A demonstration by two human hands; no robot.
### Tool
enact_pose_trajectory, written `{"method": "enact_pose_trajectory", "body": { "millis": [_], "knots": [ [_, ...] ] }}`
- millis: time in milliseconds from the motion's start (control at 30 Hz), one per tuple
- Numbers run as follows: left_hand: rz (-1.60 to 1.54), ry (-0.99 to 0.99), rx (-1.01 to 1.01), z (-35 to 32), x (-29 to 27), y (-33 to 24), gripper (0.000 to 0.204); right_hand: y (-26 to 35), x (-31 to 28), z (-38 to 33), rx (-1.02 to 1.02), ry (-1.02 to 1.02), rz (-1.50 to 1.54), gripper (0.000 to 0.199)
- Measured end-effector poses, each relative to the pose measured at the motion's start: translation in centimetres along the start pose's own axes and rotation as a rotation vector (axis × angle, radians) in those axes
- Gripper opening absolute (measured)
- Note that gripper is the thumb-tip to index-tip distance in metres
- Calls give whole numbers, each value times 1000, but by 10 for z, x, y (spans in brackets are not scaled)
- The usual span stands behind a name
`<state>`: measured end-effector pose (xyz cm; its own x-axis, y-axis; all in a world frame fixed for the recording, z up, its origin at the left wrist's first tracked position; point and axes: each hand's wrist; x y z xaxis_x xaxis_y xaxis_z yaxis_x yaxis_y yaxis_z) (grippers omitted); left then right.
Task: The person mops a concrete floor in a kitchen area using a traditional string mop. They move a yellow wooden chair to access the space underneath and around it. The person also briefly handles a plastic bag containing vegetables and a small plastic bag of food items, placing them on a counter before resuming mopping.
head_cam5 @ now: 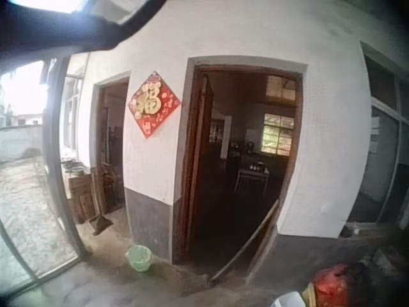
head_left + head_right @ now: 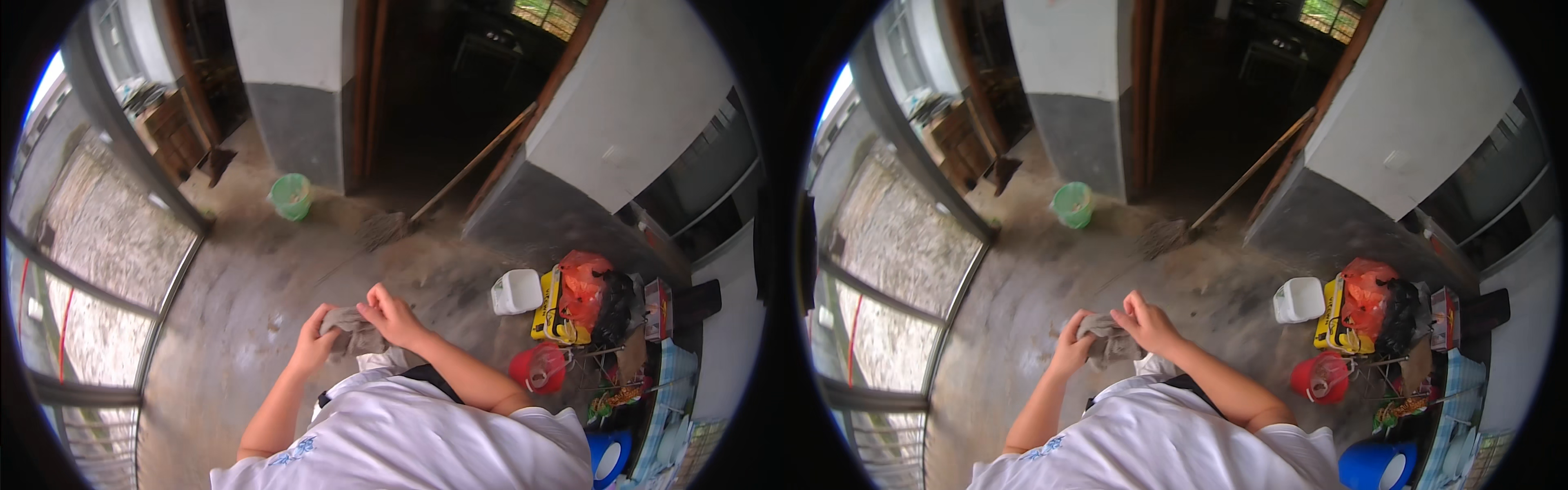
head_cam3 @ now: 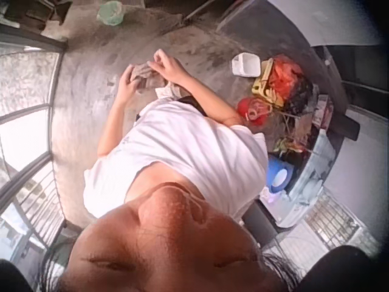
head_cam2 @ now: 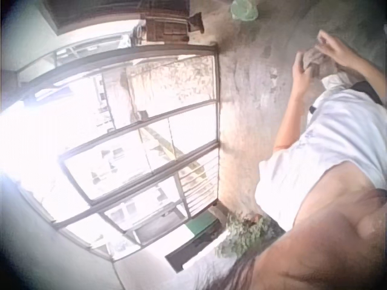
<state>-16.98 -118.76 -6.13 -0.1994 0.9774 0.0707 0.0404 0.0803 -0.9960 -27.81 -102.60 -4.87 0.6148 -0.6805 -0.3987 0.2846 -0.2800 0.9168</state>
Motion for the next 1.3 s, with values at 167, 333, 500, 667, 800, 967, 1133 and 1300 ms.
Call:
{"method": "enact_pose_trajectory", "body": {
  "millis": [167, 333, 500, 667, 800, 967, 1133, 1300],
  "knots": [
    [-80, -145, 62, 131, 15, -25, 14, -23, -64, 95, -94, 9, 17, 34],
    [-156, -148, -116, 256, -5, -26, 22, -60, -125, 183, -34, 56, -105, 33],
    [-199, -156, -139, 380, -21, -15, 20, -116, -158, 264, 92, -100, 216, 33],
    [-97, -55, -65, 509, -26, -22, 26, -167, -242, 351, 167, -423, -315, 27],
    [120, 133, 6, 604, -22, -10, 31, -168, -308, 409, 329, -544, 36, 27],
    [410, 180, -17, 726, -1, -37, 23, -169, -394, 487, 340, -662, -16, 30],
    [933, 193, 514, 870, 52, -36, 29, -222, -501, 572, 113, -747, -271, 13],
    [867, 463, 622, 1017, 142, -36, 32, -287, -628, 663, 68, -1098, -417, 37]
  ]
}}
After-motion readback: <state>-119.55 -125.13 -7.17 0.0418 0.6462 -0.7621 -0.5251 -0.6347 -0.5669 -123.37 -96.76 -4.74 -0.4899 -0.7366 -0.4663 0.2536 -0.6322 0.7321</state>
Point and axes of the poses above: each hand's wrist, its own z-axis towards the middle knuckle, its own x-axis out of the palm, y = z × x, and after that the axes turned 3 degrees about x, right-handed
